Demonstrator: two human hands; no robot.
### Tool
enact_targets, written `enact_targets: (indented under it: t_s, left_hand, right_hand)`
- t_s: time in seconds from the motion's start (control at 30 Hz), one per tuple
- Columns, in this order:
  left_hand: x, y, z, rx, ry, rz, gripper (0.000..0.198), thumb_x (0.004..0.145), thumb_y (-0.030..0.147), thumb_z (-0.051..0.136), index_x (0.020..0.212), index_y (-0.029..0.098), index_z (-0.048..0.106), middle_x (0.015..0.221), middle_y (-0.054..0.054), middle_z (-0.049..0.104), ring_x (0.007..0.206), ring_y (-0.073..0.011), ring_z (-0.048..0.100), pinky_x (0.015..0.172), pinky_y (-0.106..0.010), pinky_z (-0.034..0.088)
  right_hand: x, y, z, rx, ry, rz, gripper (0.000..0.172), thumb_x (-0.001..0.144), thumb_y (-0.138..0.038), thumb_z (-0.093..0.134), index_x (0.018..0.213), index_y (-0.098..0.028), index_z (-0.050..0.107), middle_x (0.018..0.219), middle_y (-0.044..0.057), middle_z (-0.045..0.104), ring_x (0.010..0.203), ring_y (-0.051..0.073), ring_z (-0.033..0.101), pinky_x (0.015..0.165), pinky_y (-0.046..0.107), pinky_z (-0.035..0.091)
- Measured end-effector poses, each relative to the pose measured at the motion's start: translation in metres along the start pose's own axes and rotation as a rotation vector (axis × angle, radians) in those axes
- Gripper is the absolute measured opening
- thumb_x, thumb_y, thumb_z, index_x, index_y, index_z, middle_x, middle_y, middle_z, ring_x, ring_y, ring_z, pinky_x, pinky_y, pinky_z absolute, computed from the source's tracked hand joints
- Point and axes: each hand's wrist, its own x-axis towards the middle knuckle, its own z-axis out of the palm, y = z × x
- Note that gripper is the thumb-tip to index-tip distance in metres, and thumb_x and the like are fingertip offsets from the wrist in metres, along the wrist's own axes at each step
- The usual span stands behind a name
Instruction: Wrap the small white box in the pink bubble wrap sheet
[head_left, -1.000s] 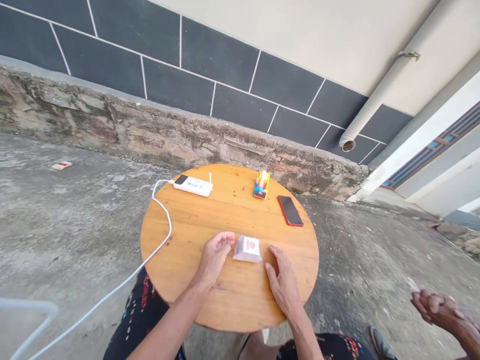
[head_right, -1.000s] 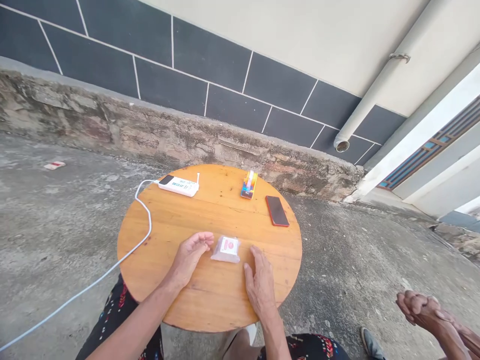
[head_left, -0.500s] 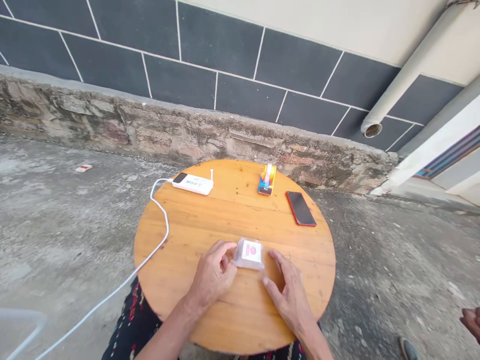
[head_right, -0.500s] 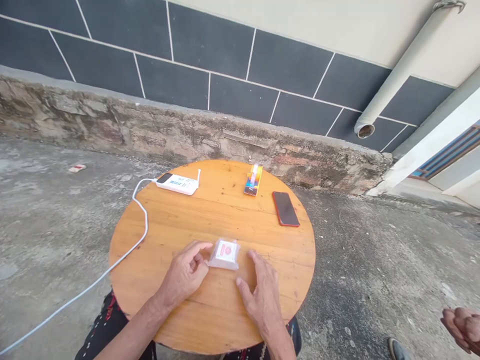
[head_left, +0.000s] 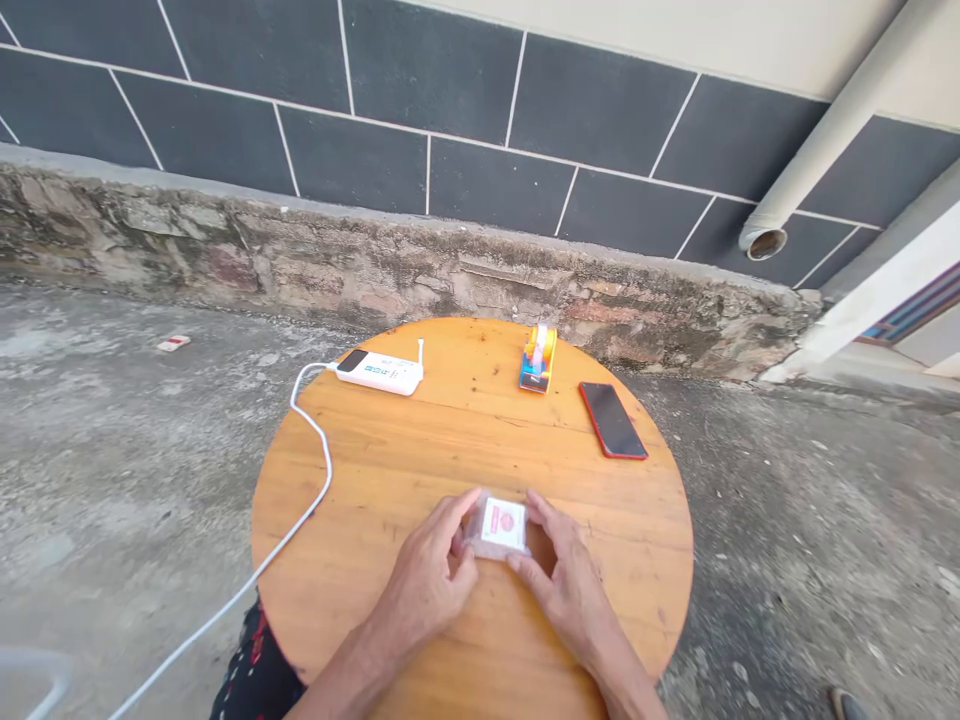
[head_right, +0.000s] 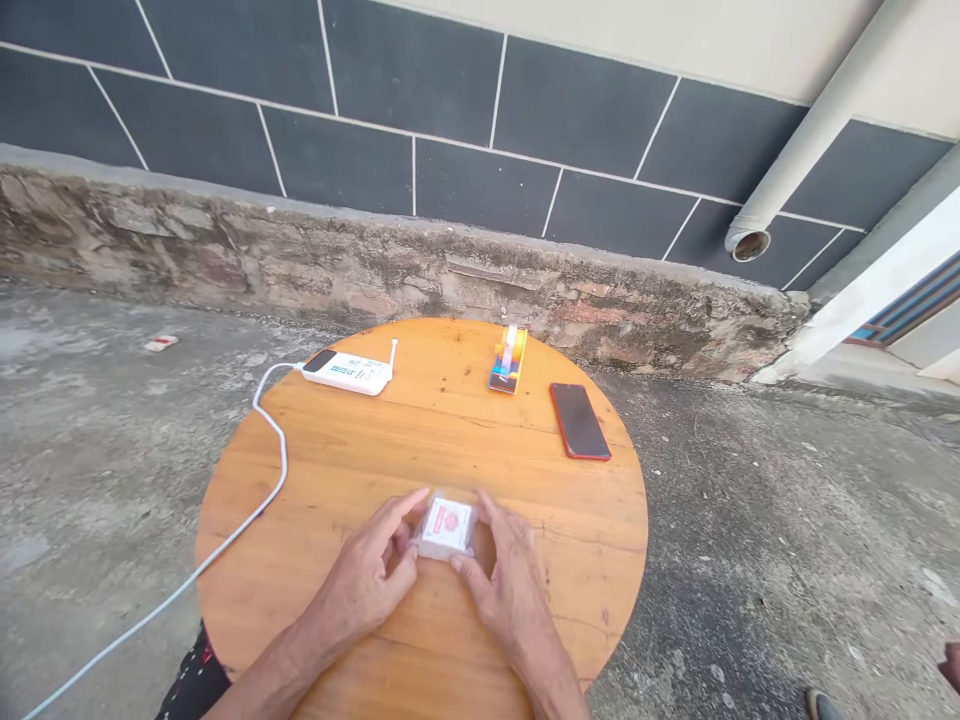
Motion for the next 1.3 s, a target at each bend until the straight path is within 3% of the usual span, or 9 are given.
enact_targets:
  t_s: [0.17,0.3,0.47,0.57,0.73,0.87,0.97,1.1,1.3]
  left_hand:
    - [0.001,0.0,0.0,0.01,0.001,-0.013,0.068,0.072,0.002,0.044,0.133,0.029,0.039,0.1,-0.001,0.06,0.07,-0.0118,0.058,0.061,-0.024,0.05]
    - [0.0,0.003,-0.001,0.004,0.001,-0.052,0.066,0.071,0.002,0.045,0.133,0.026,0.04,0.103,-0.004,0.058,0.071,-0.0126,0.059,0.061,-0.024,0.05]
    - [0.001,0.002,-0.002,0.022,-0.069,-0.052,0.073,0.073,0.004,0.046,0.141,0.024,0.028,0.101,-0.004,0.06,0.077,-0.0139,0.06,0.058,-0.022,0.048]
    - [0.002,0.002,-0.002,0.019,-0.095,-0.05,0.079,0.071,0.002,0.045,0.142,0.029,0.024,0.103,-0.002,0.06,0.071,-0.0107,0.058,0.058,-0.021,0.047]
    - [0.004,0.003,-0.004,-0.021,-0.089,-0.055,0.08,0.069,0.0,0.044,0.14,0.034,0.028,0.103,0.001,0.059,0.064,-0.0081,0.054,0.054,-0.02,0.043]
    - [0.003,0.002,-0.006,-0.113,-0.08,-0.111,0.078,0.067,0.002,0.046,0.139,0.03,0.032,0.091,0.002,0.059,0.059,-0.0081,0.051,0.049,-0.019,0.038]
    - [0.002,-0.001,-0.006,-0.241,-0.009,-0.236,0.071,0.068,0.005,0.045,0.135,0.026,0.038,0.093,0.001,0.059,0.053,-0.007,0.047,0.047,-0.02,0.037]
    - [0.005,-0.004,-0.004,-0.404,0.154,-0.4,0.049,0.072,0.012,0.043,0.12,0.02,0.05,0.103,-0.004,0.057,0.059,-0.0085,0.052,0.05,-0.022,0.04]
    - [0.009,0.001,-0.012,-0.563,0.212,-0.507,0.034,0.077,0.024,0.049,0.109,0.018,0.056,0.093,-0.002,0.057,0.056,-0.0081,0.052,0.05,-0.021,0.04]
  right_hand:
    - [0.001,0.0,-0.002,-0.042,-0.015,-0.017,0.058,0.085,-0.032,0.057,0.138,-0.023,0.035,0.124,0.011,0.056,0.116,0.028,0.051,0.098,0.048,0.043]
    - [-0.003,0.002,0.0,-0.084,-0.021,-0.04,0.064,0.086,-0.031,0.056,0.143,-0.025,0.027,0.133,0.011,0.05,0.122,0.03,0.046,0.1,0.049,0.041]
    - [-0.006,0.008,0.007,-0.164,-0.013,-0.114,0.07,0.087,-0.027,0.053,0.147,-0.024,0.017,0.14,0.011,0.044,0.129,0.032,0.039,0.103,0.054,0.037]
    - [-0.005,0.009,0.009,-0.209,-0.003,-0.155,0.068,0.089,-0.024,0.05,0.148,-0.024,0.016,0.14,0.01,0.046,0.128,0.031,0.04,0.104,0.056,0.035]
    - [-0.003,0.006,0.008,-0.216,-0.006,-0.116,0.07,0.088,-0.029,0.053,0.147,-0.026,0.017,0.138,0.009,0.049,0.125,0.032,0.045,0.101,0.057,0.039]
    - [-0.005,0.002,0.003,-0.13,-0.011,-0.099,0.07,0.087,-0.03,0.054,0.147,-0.026,0.019,0.145,0.009,0.041,0.132,0.032,0.038,0.105,0.057,0.035]
    - [-0.015,0.003,-0.007,0.014,0.059,0.026,0.063,0.089,-0.031,0.049,0.146,-0.025,0.024,0.15,0.008,0.033,0.136,0.03,0.032,0.108,0.055,0.033]
    - [-0.042,0.014,-0.019,0.104,0.238,0.227,0.049,0.091,-0.034,0.047,0.138,-0.024,0.039,0.144,0.009,0.043,0.133,0.029,0.038,0.108,0.052,0.034]
    - [-0.059,0.018,-0.013,-0.021,0.241,0.131,0.032,0.089,-0.033,0.051,0.12,-0.025,0.056,0.132,0.008,0.055,0.124,0.028,0.048,0.105,0.053,0.038]
